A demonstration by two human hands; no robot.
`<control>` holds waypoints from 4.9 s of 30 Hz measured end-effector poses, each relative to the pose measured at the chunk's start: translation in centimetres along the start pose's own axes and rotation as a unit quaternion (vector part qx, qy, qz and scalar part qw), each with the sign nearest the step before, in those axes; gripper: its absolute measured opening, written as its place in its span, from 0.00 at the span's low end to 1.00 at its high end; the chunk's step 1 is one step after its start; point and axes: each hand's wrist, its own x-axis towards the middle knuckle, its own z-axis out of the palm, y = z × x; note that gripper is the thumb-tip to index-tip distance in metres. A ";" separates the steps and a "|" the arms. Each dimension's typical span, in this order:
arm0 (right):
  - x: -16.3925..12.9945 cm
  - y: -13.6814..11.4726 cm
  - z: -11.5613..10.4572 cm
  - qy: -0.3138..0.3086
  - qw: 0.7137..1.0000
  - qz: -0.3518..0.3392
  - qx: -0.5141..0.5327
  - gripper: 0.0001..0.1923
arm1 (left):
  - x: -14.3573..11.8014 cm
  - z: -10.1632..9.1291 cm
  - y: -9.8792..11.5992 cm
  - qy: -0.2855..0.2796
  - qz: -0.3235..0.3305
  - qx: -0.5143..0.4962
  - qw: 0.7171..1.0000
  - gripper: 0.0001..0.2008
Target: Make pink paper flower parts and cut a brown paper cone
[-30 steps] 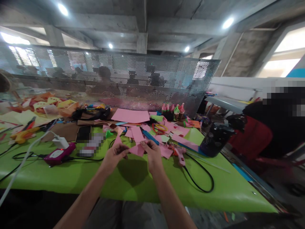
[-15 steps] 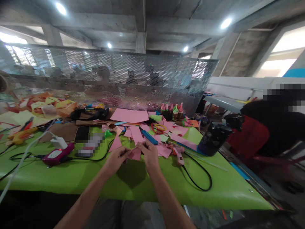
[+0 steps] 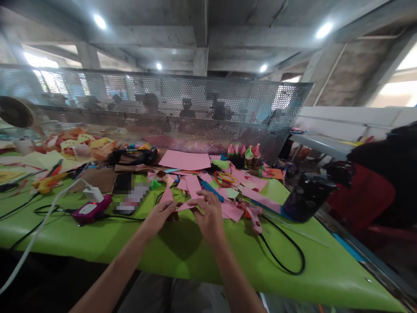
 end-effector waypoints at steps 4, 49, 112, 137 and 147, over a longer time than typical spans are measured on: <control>0.5 0.2 -0.4 0.055 0.996 0.051 0.047 0.05 | 0.0 -3.2 0.6 0.073 0.091 0.343 0.932 0.11; 0.0 -0.1 0.3 -0.082 0.973 0.118 0.183 0.11 | 0.3 0.3 -1.1 -0.001 0.011 -0.178 0.984 0.16; -0.3 -0.9 0.1 -0.124 0.957 0.189 0.184 0.14 | -0.8 1.0 -1.8 0.081 0.057 0.068 0.993 0.19; -0.2 -1.0 0.7 -0.045 0.923 0.213 0.317 0.13 | -0.8 1.8 -0.4 -0.038 -0.072 -0.145 0.986 0.25; 0.0 -0.7 0.4 -0.125 0.928 0.224 0.272 0.15 | -0.8 1.7 -1.0 0.058 0.084 0.081 0.991 0.13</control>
